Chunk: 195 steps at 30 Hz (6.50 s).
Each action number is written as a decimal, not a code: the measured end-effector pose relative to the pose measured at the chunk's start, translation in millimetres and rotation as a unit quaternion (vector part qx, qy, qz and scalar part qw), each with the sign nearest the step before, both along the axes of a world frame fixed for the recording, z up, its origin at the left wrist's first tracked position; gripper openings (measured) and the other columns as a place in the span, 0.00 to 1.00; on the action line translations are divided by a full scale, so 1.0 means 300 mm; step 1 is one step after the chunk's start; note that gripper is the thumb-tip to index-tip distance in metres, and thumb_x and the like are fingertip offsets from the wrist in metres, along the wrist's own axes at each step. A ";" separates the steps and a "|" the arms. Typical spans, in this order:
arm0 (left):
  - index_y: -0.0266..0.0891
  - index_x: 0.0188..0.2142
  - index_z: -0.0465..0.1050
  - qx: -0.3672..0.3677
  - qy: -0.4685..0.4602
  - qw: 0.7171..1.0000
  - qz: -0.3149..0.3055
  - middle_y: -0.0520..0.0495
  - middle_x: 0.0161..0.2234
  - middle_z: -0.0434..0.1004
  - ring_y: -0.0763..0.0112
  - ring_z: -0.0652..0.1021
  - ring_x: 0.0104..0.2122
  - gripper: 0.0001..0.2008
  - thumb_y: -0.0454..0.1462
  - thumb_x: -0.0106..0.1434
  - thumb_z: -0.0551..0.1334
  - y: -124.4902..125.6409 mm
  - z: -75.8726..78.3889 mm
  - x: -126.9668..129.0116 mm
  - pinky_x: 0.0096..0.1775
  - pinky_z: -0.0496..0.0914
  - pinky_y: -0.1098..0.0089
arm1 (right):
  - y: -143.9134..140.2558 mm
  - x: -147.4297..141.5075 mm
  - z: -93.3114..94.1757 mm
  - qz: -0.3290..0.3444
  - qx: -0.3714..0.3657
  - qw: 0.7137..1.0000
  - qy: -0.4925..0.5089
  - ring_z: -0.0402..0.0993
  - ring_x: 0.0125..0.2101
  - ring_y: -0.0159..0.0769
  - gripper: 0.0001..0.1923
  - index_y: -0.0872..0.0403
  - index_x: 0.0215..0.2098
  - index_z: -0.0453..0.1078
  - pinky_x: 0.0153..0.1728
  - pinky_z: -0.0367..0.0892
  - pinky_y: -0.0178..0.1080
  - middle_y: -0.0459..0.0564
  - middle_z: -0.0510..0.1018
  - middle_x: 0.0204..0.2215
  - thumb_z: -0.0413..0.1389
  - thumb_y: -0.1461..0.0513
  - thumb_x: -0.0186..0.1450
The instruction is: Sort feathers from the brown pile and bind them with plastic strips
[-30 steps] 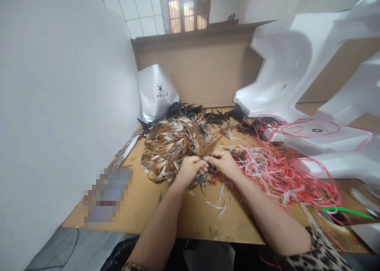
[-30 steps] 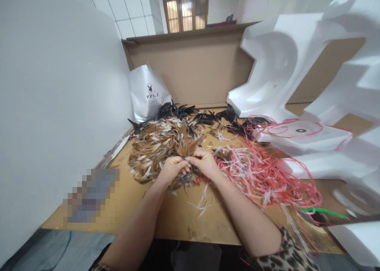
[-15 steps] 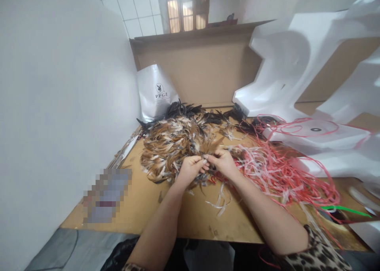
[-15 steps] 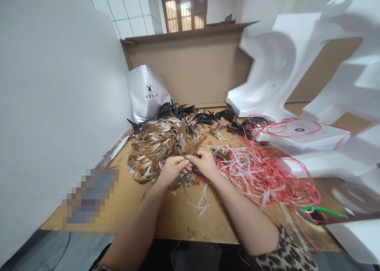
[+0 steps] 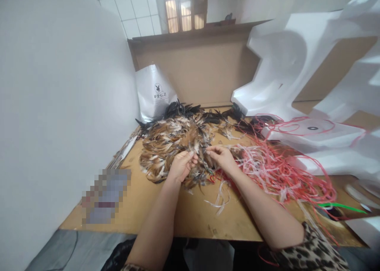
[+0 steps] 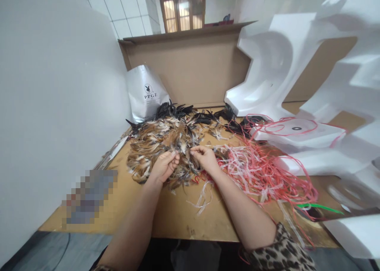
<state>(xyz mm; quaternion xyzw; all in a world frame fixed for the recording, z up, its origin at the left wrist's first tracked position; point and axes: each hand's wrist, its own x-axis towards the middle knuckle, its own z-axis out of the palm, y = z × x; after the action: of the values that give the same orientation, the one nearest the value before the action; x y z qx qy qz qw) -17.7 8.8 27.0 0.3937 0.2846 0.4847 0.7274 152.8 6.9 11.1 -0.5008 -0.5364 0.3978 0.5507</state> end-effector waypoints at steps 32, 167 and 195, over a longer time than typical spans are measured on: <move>0.32 0.28 0.69 -0.009 -0.022 1.000 0.002 0.41 0.39 0.73 0.77 0.73 0.29 0.08 0.36 0.49 0.63 0.016 -0.004 -0.022 0.25 0.63 0.79 | -0.040 0.038 0.064 -0.141 0.301 0.864 -0.379 0.63 0.39 0.37 0.08 0.49 0.34 0.70 0.42 0.54 0.42 0.48 0.68 0.36 0.51 0.63 0.57; 0.31 0.28 0.70 0.124 0.159 0.979 -0.021 0.39 0.30 0.75 0.72 0.74 0.22 0.15 0.44 0.50 0.60 -0.042 -0.059 0.081 0.21 0.65 0.76 | -0.062 -0.020 0.064 0.115 -0.008 0.993 0.024 0.60 0.17 0.26 0.14 0.55 0.20 0.64 0.20 0.55 0.31 0.41 0.67 0.15 0.59 0.53 0.47; 0.31 0.30 0.70 0.090 0.115 0.989 0.030 0.41 0.30 0.76 0.79 0.72 0.21 0.15 0.42 0.49 0.62 -0.031 -0.057 0.077 0.22 0.64 0.78 | -0.134 0.169 0.187 0.391 -0.072 0.882 -0.252 0.67 0.23 0.29 0.10 0.56 0.28 0.74 0.26 0.61 0.32 0.44 0.74 0.21 0.57 0.60 0.48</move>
<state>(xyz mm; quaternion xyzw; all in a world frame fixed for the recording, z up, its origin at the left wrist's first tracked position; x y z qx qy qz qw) 5.3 -0.4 9.9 0.5023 0.3327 0.4813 0.6367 203.6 -33.2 67.2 -0.3721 -0.7792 0.4788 0.1586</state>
